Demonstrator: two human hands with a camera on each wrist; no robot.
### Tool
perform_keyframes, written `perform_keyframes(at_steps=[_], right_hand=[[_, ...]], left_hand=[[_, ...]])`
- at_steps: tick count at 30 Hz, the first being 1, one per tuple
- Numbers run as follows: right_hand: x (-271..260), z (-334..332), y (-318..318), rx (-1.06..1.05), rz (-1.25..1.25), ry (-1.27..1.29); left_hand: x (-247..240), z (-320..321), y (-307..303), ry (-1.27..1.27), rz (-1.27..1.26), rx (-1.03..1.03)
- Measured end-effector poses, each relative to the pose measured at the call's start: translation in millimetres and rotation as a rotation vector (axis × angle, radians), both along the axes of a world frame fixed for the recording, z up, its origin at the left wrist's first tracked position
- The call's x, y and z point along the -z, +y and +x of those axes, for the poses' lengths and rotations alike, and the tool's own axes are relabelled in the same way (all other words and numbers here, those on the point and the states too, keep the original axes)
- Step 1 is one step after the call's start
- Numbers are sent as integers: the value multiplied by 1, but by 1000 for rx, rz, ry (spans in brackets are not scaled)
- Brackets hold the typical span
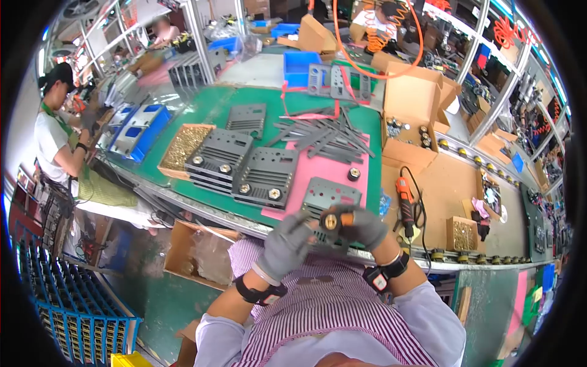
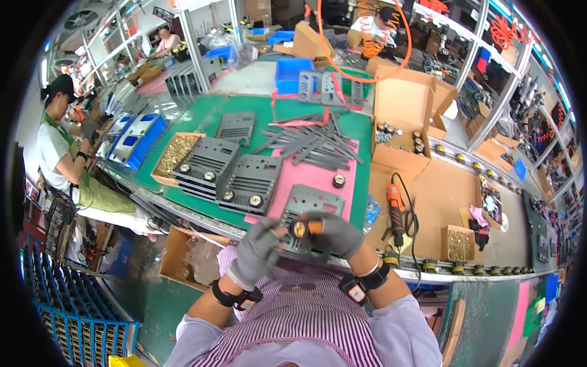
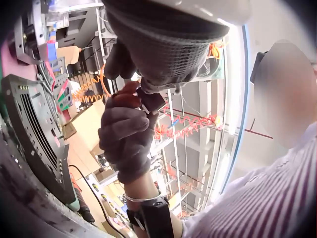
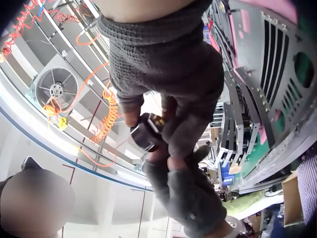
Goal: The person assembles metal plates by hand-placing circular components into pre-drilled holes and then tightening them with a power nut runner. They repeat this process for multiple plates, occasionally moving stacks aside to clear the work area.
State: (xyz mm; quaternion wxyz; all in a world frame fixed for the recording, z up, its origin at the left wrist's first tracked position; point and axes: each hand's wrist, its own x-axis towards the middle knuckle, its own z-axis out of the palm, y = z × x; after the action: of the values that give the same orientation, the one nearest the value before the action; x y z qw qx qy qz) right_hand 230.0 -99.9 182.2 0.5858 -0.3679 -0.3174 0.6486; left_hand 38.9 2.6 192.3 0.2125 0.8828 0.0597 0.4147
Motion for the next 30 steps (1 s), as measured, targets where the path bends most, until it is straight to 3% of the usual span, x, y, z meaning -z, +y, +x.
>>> perform_keyframes(at_steps=[1, 8, 9, 12, 14, 15, 16, 17, 19, 20, 23, 26, 27, 28, 30], right_hand=[[-3, -4, -1, -111, -48, 20], [-15, -18, -6, -114, -273, 56], [-4, -22, -1, -19, -286, -12], [21, -29, 8, 452, 66, -989], [-2, -40, 8, 512, 45, -1297], [-12, -46, 9, 528, 82, -1399], [-16, -50, 10, 542, 119, -1501], [-12, -52, 11, 654, 338, -1624], [-14, -53, 12, 644, 436, -1618], [-15, -53, 12, 637, 486, -1615], [14, -26, 11, 491, 331, -1286], [43, -10, 4, 544, -106, -1051], [45, -15, 0, 529, 85, -1182], [27, -25, -3, 383, 97, -1269], [17, -43, -4, 441, 300, -1466]], left_hand=[[-1, 1, 0, 10, 4, 22], [14, 7, -17, 125, -81, 113], [16, 9, -18, 114, -134, 90], [20, 18, -22, -7, -342, 34], [40, 22, -22, -93, -598, 14], [42, 23, -25, -139, -1169, 190], [42, 22, -24, -149, -1345, 303], [40, 19, -22, -159, -1520, 418], [47, 13, -12, -117, -1751, 605], [49, 10, -13, -155, -1836, 593], [62, 1, -11, -322, -2055, 625], [60, -3, -10, -154, -1864, 570], [66, -1, -9, -147, -1899, 643], [70, 2, -11, -147, -1908, 627], [74, 7, -17, -123, -1926, 593]])
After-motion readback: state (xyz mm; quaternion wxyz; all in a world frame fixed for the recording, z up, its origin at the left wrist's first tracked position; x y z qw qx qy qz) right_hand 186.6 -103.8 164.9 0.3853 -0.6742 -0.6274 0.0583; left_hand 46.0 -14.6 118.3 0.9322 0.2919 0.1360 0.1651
